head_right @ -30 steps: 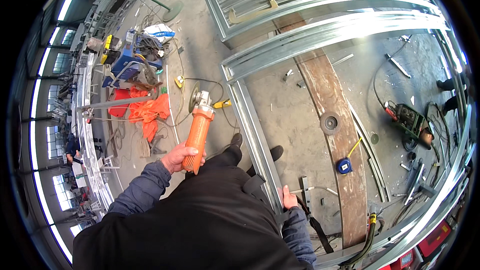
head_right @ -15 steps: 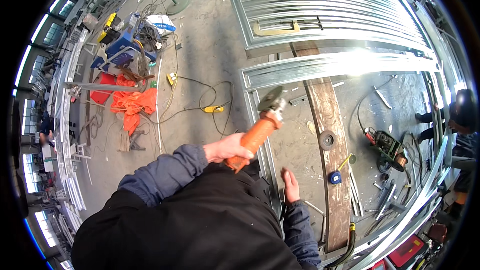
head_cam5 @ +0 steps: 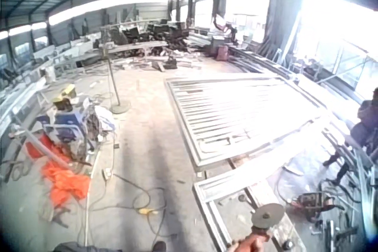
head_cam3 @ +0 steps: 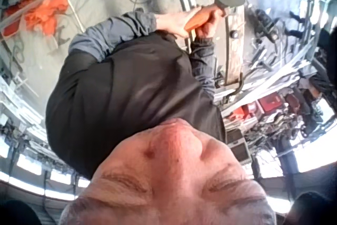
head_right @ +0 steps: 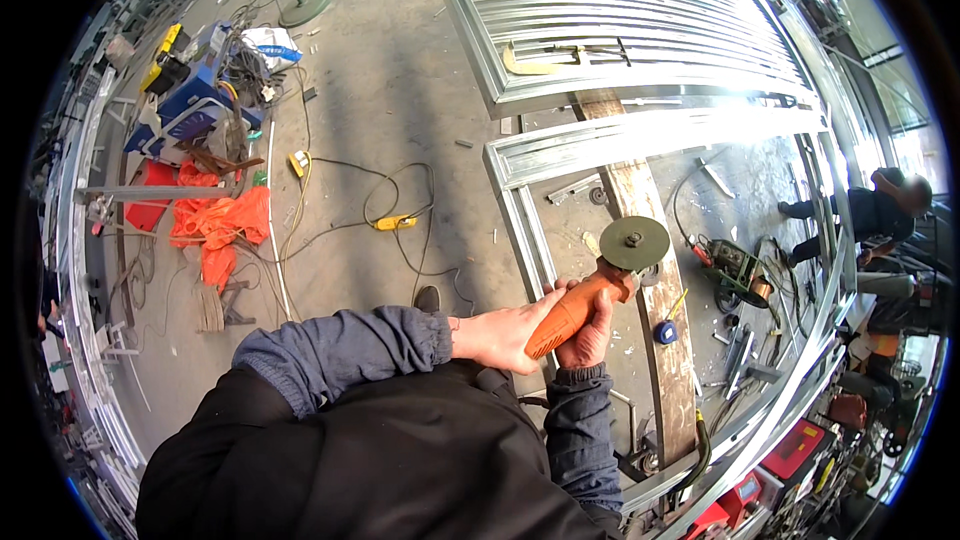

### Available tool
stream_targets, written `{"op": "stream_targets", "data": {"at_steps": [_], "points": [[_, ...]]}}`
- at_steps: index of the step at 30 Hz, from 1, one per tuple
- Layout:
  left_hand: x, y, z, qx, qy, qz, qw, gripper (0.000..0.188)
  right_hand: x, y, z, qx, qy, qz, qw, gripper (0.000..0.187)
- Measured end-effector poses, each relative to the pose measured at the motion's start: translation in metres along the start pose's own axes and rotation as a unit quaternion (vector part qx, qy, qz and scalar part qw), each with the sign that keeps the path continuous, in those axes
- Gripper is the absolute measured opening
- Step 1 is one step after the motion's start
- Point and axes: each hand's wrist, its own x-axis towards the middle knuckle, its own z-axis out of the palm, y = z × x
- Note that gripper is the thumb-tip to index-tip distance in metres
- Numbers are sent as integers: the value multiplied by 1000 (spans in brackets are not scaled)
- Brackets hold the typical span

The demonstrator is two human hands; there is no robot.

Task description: The person uses an angle grinder to smooth the edges of metal frame pieces on a workbench. They repeatedly reposition the frame and grind different sections, then place the finished pieces aside.

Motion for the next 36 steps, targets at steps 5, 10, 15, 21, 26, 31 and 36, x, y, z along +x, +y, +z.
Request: {"op": "stream_targets", "data": {"at_steps": [5,10,15,21,26,31,36], "points": [[-35,-24,-26,18,-117,25,993,109,0,25,5,-31,58,24,998,54],[-47,-33,-34,-7,-101,41,994,109,5,36,25,-108,78,41,990,60],[-26,-46,4,-63,-65,26,996,125,26,4,32,-245,72,119,959,58],[18,-29,32,-263,-22,-7,965,138,84,-43,37,-491,6,250,834,38],[47,-34,40,-384,20,-22,923,141,107,-47,53,-561,33,292,774,36],[58,-31,34,-463,20,-44,885,141,126,-51,47,-596,27,298,745,29],[70,-35,37,-465,61,-24,883,142,146,-55,36,-614,24,304,728,30]]}}
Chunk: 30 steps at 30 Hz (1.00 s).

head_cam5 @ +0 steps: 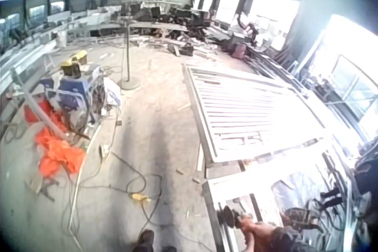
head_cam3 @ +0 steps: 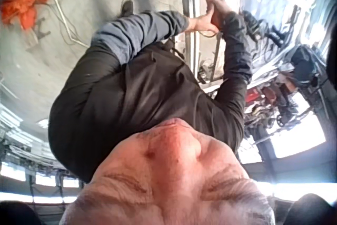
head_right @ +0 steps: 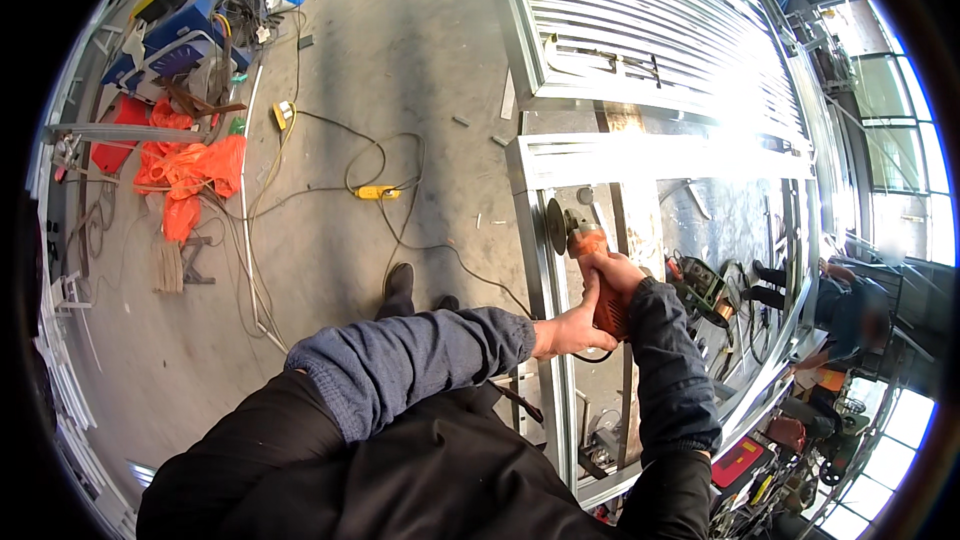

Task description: The person uses an angle grinder to smooth the edges of metal frame pieces on a workbench. They repeatedly reposition the frame and grind different sections, then place the finished pieces aside.

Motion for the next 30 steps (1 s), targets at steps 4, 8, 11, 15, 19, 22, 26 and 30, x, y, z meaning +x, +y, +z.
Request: {"op": "stream_targets", "data": {"at_steps": [4,8,11,15,19,22,26,30], "points": [[2,4,1,-4,19,-4,1000,142,6,-2,-1,-20,-6,0,1000,32],[5,0,-3,-2,33,16,999,141,14,-4,-2,-38,11,2,999,34],[5,4,-4,-15,38,3,999,141,12,-9,1,-44,11,6,999,35],[2,6,-5,-21,40,-5,999,139,17,-5,1,-39,7,8,999,35],[3,3,-9,-36,33,8,999,136,19,-10,5,-26,11,16,999,34],[8,-3,-9,7,61,41,997,134,10,-18,14,-15,17,15,1000,33],[7,2,-8,-6,70,31,997,134,21,-14,8,-2,12,17,1000,32],[9,0,-6,-10,70,27,997,132,15,-19,11,-14,7,19,1000,31]]}}
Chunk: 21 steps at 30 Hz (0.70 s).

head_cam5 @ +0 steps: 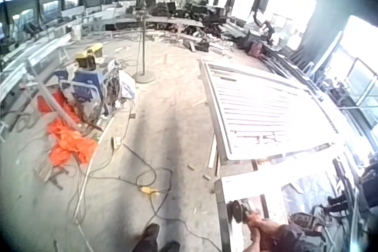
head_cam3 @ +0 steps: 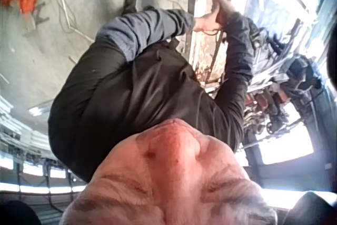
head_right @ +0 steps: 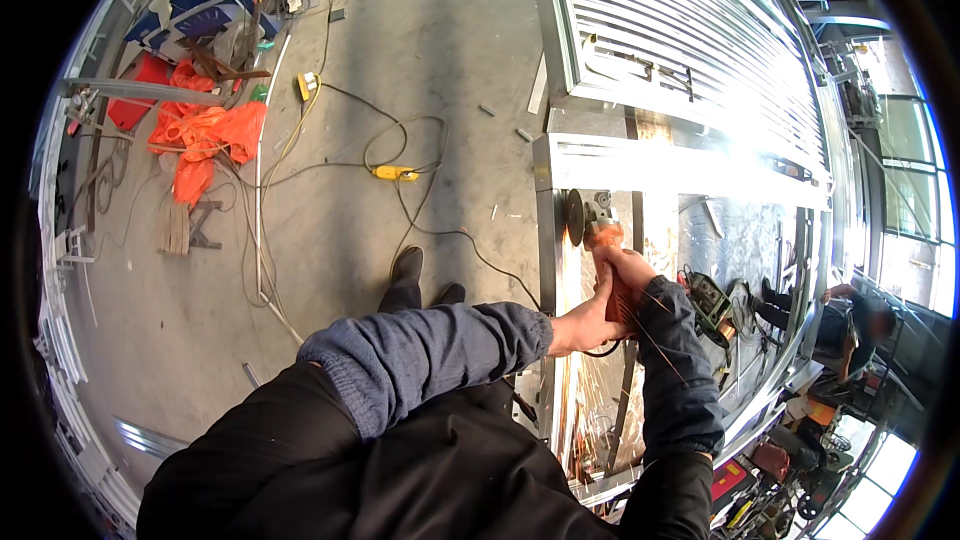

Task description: The person uses an angle grinder to smooth the edges of metal frame pieces on a workbench. They repeatedly reposition the frame and grind different sections, then place the finished pieces aside.

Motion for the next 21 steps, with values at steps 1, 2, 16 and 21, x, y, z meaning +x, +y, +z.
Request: {"op": "stream_targets", "data": {"at_steps": [1,2,16,21], "points": [[-1,1,1,-7,-2,5,1000,132,-1,-1,1,1,-4,4,1000,31],[-2,1,2,-13,-4,10,1000,132,-2,0,1,3,-9,8,1000,31],[-7,4,9,5,18,-30,999,130,-2,7,-3,-16,-4,2,1000,33],[-7,3,5,-20,26,-12,999,129,6,9,-2,10,8,4,1000,35]]}}
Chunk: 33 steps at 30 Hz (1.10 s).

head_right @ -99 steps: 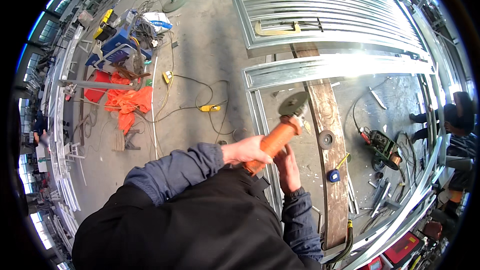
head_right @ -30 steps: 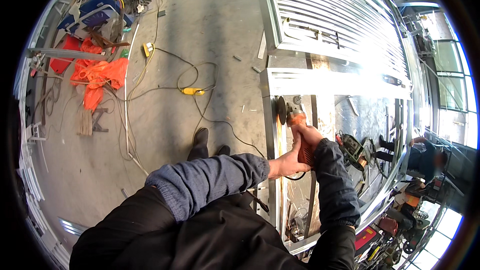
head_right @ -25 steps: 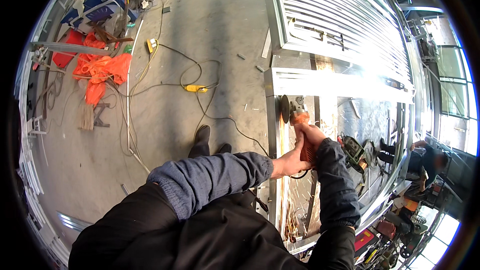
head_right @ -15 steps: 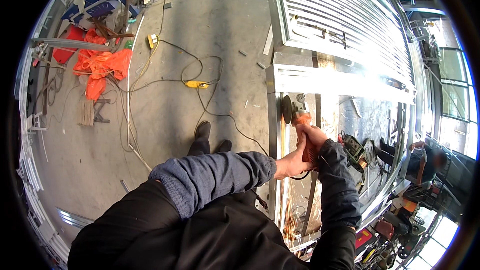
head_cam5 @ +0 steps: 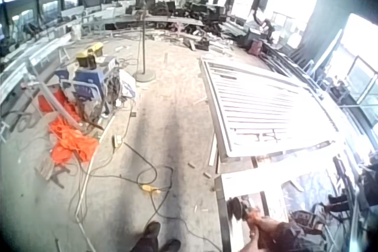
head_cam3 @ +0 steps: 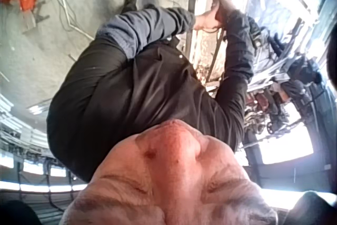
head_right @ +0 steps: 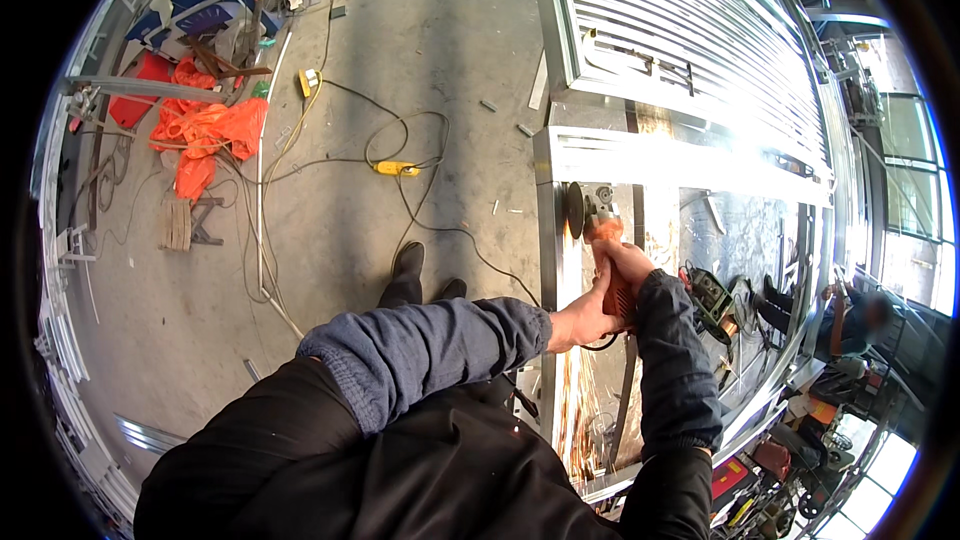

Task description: The person uses an angle grinder to smooth the edges of metal frame pieces on a workbench. They repeatedly reposition the frame and grind different sections, then place the finished pieces aside.

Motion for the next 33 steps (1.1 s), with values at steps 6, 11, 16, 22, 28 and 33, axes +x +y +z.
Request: {"op": "stream_targets", "data": {"at_steps": [6,11,16,22,28,33], "points": [[-7,11,4,2,7,-12,1000,128,-2,2,2,12,-21,4,1000,33],[-5,0,2,22,-20,-14,999,128,-13,2,3,-10,6,6,1000,31],[-33,5,-6,176,-75,0,981,130,-64,11,17,76,3,-89,993,34],[-80,39,-25,522,-139,53,840,118,-88,78,55,430,82,-179,881,50],[-101,94,-69,703,-261,178,638,70,-86,109,130,596,114,-216,765,56],[-104,102,-82,751,-327,213,533,63,-76,134,161,677,87,-208,701,51]]}}
